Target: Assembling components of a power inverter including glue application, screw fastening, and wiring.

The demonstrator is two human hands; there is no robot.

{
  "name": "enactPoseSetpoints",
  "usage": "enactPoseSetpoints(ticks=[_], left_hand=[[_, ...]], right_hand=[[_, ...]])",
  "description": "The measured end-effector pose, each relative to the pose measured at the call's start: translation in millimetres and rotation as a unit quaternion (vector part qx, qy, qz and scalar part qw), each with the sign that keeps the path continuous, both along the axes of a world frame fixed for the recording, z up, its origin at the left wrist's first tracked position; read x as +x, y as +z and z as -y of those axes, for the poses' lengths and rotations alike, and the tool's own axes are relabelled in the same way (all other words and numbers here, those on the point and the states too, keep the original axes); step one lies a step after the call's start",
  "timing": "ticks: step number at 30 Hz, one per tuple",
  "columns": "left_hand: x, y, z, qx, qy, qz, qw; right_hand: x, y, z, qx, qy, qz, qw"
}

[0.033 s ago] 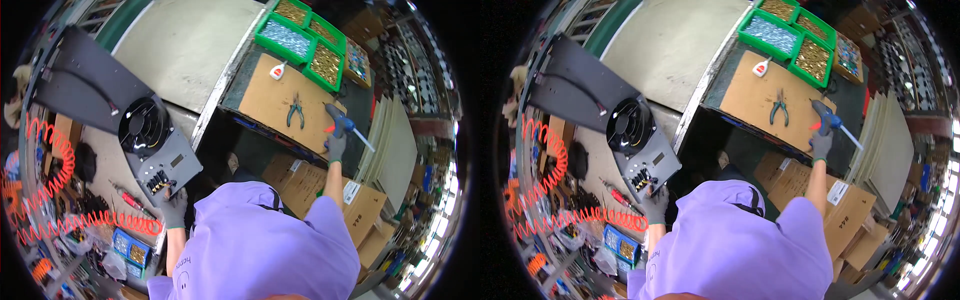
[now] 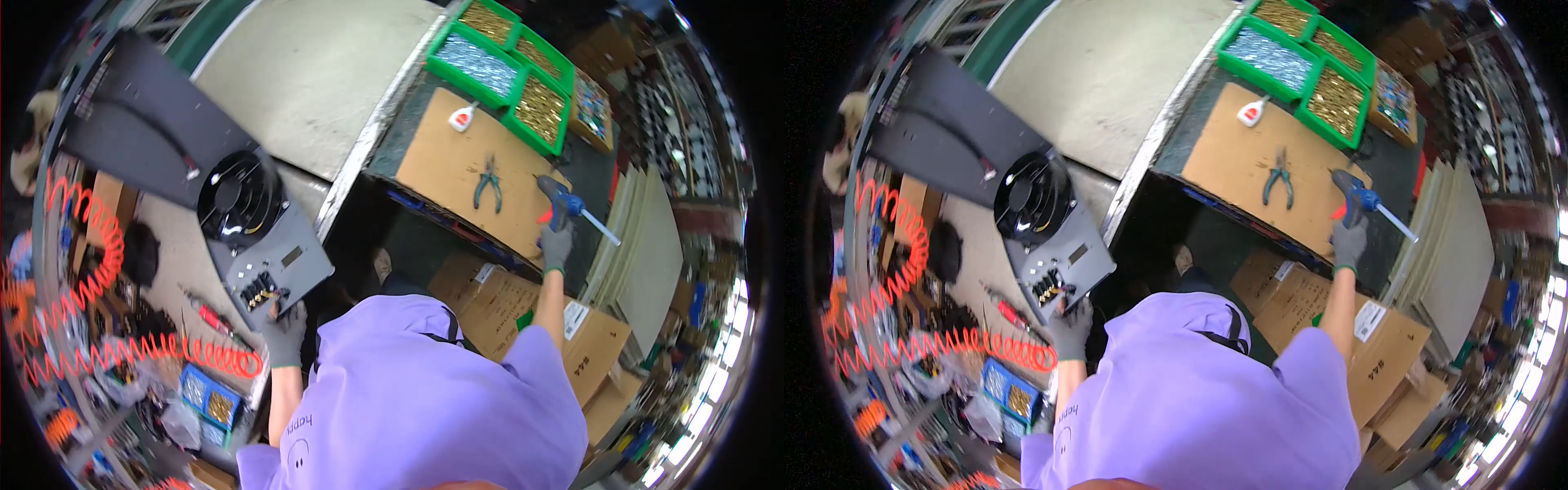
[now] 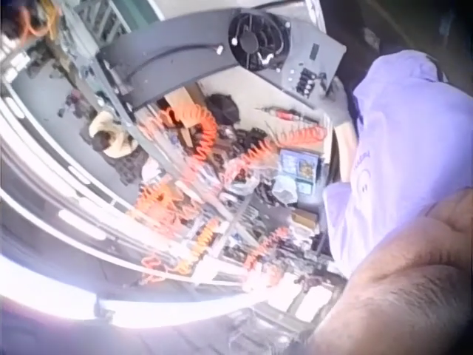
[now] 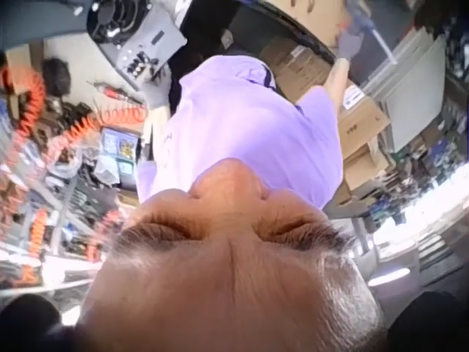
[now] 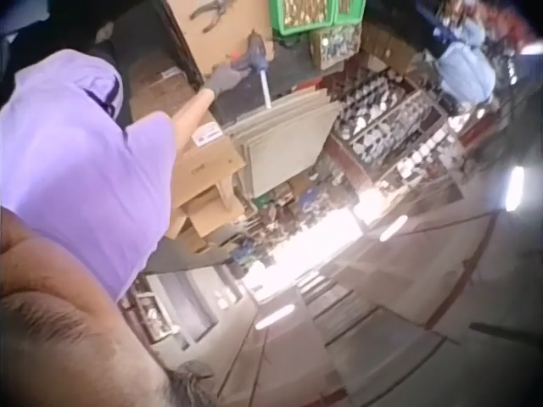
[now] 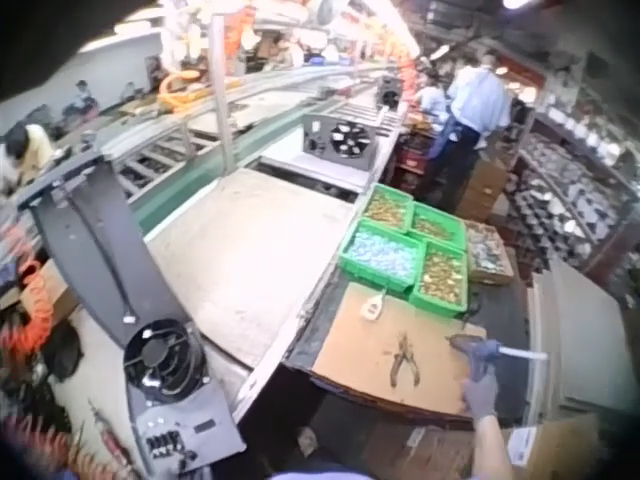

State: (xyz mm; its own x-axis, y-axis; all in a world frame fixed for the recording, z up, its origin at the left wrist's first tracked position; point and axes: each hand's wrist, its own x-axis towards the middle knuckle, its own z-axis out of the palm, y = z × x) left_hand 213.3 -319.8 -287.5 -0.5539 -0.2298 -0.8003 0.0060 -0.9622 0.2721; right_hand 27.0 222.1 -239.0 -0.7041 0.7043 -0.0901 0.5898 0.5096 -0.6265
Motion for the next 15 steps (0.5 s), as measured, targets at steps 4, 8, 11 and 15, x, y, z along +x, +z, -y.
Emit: enactPoseSetpoints(ticks=[4,8,11,15], left_hand=[[-11.7,9.8,-9.9,0.010,0.011,-0.019,1.000],[-27.5,37.8,-18.1,0.016,0.009,-0.014,1.000],[-29.8,47.7,-13.7,0.007,0.015,-0.035,0.999],[-24.7,45.5,-7.9,-0.009,0.020,-0.104,0.994]], right_hand=[[16.0,25.7,1.9,0.093,0.142,0.038,0.985],[23.7,35.7,83.0,0.123,0.171,-0.299,0.931],[27.9,55.0,134.9,-0.430,0.224,-0.200,0.851],[39.7,78.2,214.8,-0.627,0.336,-0.060,0.701]])
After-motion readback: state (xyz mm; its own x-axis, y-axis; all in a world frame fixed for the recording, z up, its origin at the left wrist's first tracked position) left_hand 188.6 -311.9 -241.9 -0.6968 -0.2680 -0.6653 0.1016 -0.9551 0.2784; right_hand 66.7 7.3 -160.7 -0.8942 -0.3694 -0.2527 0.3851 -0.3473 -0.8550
